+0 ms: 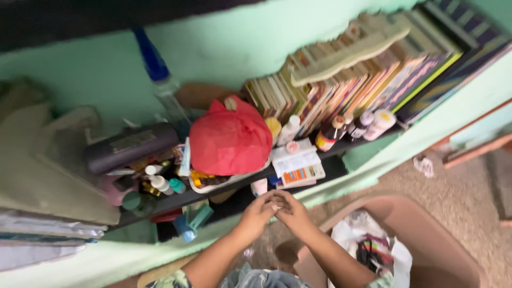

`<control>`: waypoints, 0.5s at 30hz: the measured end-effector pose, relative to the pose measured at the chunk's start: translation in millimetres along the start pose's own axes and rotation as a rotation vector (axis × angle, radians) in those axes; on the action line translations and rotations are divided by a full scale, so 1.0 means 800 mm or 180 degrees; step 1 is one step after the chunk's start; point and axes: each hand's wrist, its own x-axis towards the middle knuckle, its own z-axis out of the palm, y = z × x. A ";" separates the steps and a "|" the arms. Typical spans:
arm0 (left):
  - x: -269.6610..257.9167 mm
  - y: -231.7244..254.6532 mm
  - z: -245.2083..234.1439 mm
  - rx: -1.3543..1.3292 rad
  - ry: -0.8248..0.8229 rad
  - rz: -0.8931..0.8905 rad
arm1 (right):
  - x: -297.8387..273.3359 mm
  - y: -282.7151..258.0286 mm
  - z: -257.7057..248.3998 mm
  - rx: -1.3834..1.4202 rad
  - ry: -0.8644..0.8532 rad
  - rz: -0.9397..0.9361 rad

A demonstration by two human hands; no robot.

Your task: The person clears items from a shelf, including bottles, books, a red bag, and an amazon box, placing some items into a bin.

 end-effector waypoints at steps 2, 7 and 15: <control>-0.026 0.083 0.027 0.0033 -0.0030 0.0434 | -0.002 -0.075 0.014 0.0331 -0.0075 -0.0256; -0.098 0.292 0.072 0.1228 0.0394 0.1630 | -0.018 -0.275 0.063 0.0546 -0.0186 -0.0983; -0.211 0.531 0.078 0.2790 0.0668 0.3422 | -0.032 -0.538 0.162 -0.0849 -0.0493 -0.3007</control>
